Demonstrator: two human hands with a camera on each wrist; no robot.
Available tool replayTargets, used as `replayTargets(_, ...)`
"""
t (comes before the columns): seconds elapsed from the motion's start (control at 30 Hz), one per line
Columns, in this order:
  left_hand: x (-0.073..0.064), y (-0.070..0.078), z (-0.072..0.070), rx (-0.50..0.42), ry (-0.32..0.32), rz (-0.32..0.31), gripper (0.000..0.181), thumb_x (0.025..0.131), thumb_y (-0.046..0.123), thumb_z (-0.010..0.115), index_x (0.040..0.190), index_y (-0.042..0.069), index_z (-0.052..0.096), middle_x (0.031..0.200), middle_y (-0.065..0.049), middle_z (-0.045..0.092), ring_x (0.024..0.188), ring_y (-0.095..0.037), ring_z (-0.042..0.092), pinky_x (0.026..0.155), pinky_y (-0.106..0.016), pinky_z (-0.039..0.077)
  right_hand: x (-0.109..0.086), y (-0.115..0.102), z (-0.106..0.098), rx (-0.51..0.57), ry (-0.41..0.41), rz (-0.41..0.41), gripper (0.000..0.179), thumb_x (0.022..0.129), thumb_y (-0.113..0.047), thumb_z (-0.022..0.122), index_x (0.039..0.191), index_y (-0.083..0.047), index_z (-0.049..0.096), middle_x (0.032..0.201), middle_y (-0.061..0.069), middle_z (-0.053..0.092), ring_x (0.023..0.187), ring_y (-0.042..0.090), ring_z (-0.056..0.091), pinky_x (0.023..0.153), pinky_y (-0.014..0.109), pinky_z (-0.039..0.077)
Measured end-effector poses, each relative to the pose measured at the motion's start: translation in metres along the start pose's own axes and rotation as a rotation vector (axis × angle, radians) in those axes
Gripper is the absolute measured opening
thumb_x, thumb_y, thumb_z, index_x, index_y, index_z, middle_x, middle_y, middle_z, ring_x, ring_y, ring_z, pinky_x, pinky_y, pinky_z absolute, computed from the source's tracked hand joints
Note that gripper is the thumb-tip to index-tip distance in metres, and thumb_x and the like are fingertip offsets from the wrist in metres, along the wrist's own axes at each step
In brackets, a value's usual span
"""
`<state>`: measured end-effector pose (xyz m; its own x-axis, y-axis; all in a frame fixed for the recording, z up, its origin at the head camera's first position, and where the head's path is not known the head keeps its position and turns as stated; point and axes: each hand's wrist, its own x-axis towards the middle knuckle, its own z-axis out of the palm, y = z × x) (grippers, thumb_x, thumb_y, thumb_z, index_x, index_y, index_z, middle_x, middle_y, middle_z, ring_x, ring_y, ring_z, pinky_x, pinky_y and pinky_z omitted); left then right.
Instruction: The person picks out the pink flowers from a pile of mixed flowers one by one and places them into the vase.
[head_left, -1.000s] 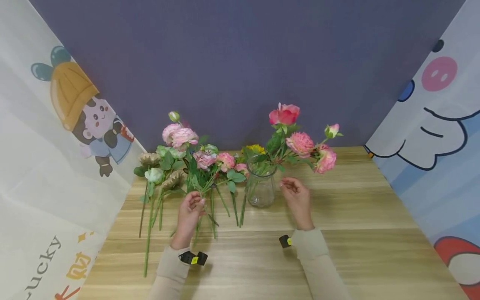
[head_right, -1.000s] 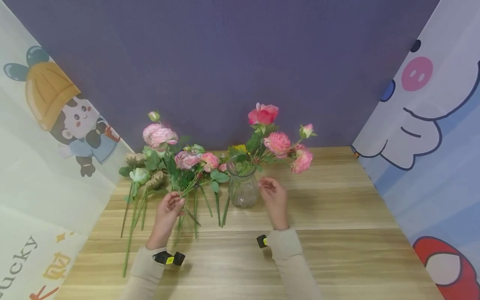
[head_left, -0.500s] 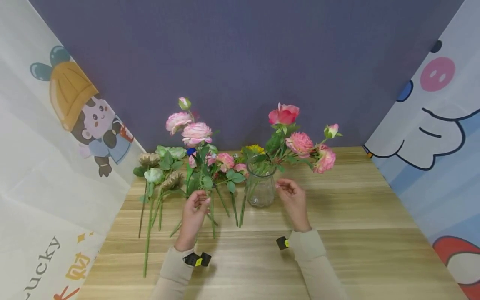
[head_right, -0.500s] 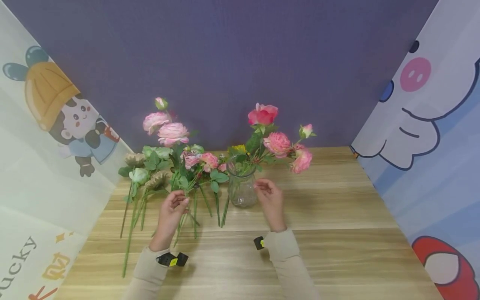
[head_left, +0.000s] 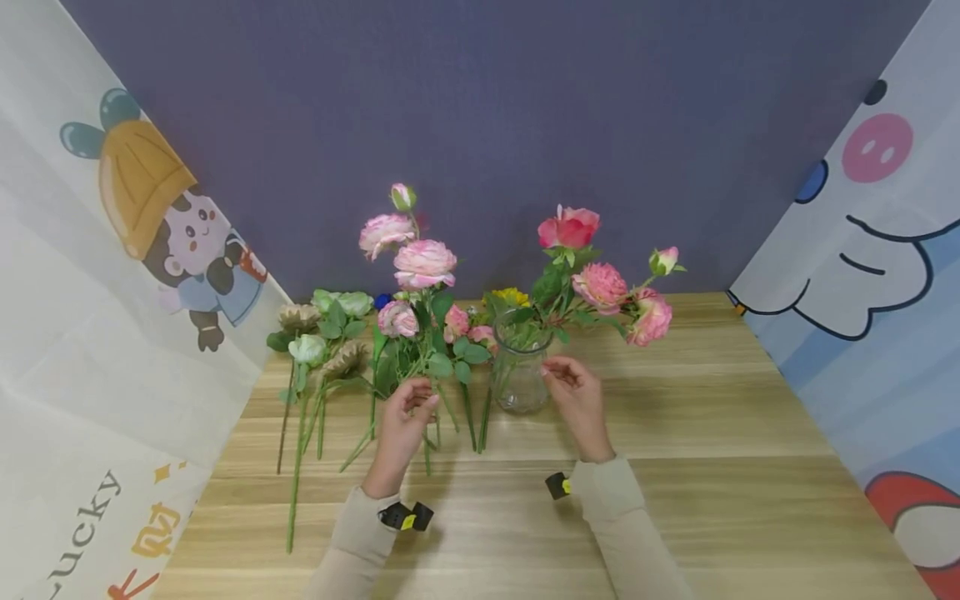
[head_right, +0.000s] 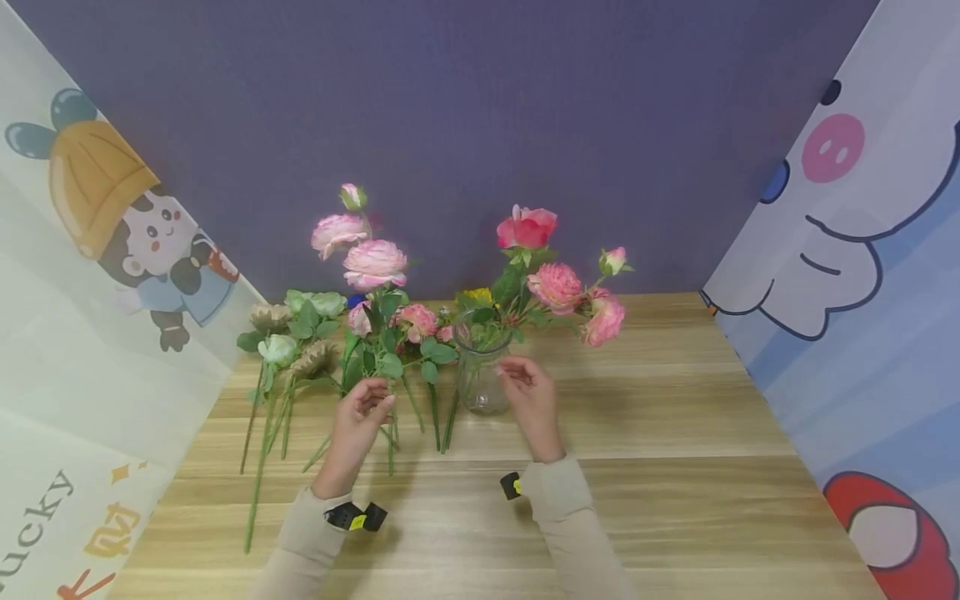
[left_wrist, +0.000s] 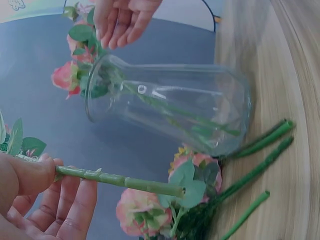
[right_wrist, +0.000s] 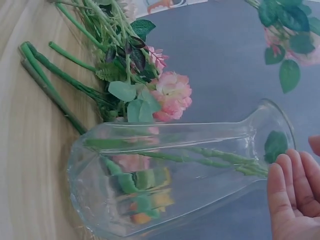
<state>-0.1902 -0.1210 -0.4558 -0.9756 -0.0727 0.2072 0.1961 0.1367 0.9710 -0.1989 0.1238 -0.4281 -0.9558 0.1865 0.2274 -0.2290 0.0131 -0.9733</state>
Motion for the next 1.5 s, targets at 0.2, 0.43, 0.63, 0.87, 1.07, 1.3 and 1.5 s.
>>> replayTargets(0.2,-0.001,0.0,0.01,-0.002,-0.021,0.033,0.023,0.086,-0.006,0.063,0.106,-0.012,0.057,0.093,-0.024,0.06,0.074,-0.007,0.057,0.059,-0.026,0.056,-0.004,-0.002,0.002,-0.019,-0.019,-0.007,0.017,0.084,0.009,0.063,0.099,0.016,0.062,0.098,0.034,0.061,0.077,0.006,0.061,0.07,0.014,0.05)
replayTargets(0.43,-0.006,0.025,0.024,0.015,-0.066,0.008,0.02,0.084,-0.009,0.063,0.103,-0.012,0.059,0.091,-0.024,0.061,0.073,-0.011,0.057,0.061,-0.035,0.057,-0.006,-0.003,0.007,-0.045,-0.078,-0.011,0.019,0.085,0.007,0.062,0.103,0.014,0.062,0.099,0.029,0.063,0.082,0.013,0.062,0.073,0.016,0.05)
replayTargets(0.63,-0.012,0.038,0.033,0.02,-0.11,-0.037,0.02,0.086,-0.006,0.062,0.106,-0.011,0.059,0.094,-0.023,0.061,0.078,-0.015,0.058,0.063,-0.026,0.055,-0.009,-0.003,0.013,0.011,-0.122,-0.079,0.019,0.085,0.01,0.061,0.102,0.017,0.06,0.1,0.034,0.062,0.082,0.009,0.063,0.075,0.015,0.051)
replayTargets(0.87,-0.015,0.035,0.039,-0.005,-0.152,-0.027,0.02,0.087,-0.006,0.061,0.107,-0.011,0.06,0.096,-0.027,0.06,0.079,-0.013,0.057,0.066,-0.03,0.056,-0.011,-0.008,0.019,-0.017,-0.168,-0.118,0.017,0.087,0.006,0.061,0.101,0.013,0.065,0.101,0.028,0.066,0.088,0.017,0.067,0.075,0.018,0.053)
replayTargets(1.07,-0.017,0.034,0.045,-0.011,-0.176,-0.02,0.02,0.087,-0.006,0.061,0.105,-0.012,0.06,0.094,-0.026,0.061,0.074,-0.009,0.056,0.062,-0.03,0.056,-0.011,-0.008,0.026,-0.008,-0.178,-0.149,0.018,0.087,0.01,0.059,0.102,0.017,0.063,0.099,0.032,0.064,0.082,-0.002,0.062,0.069,0.013,0.05)
replayTargets(1.3,-0.017,0.033,0.052,0.005,-0.197,-0.01,0.018,0.086,-0.006,0.062,0.103,-0.011,0.062,0.089,-0.023,0.063,0.072,-0.012,0.057,0.059,-0.022,0.052,-0.002,0.014,0.029,0.11,-0.166,-0.121,0.02,0.084,0.015,0.059,0.103,0.021,0.059,0.088,0.002,0.069,0.078,0.0,0.06,0.069,0.014,0.049)
replayTargets(1.5,-0.019,0.035,0.055,0.023,-0.202,0.019,0.018,0.085,-0.007,0.063,0.102,-0.011,0.063,0.088,-0.023,0.063,0.072,-0.018,0.058,0.057,-0.019,0.05,-0.004,0.007,0.03,0.118,-0.156,-0.107,0.023,0.081,0.016,0.06,0.103,0.023,0.057,0.079,-0.017,0.063,0.071,0.0,0.058,0.063,0.014,0.047)
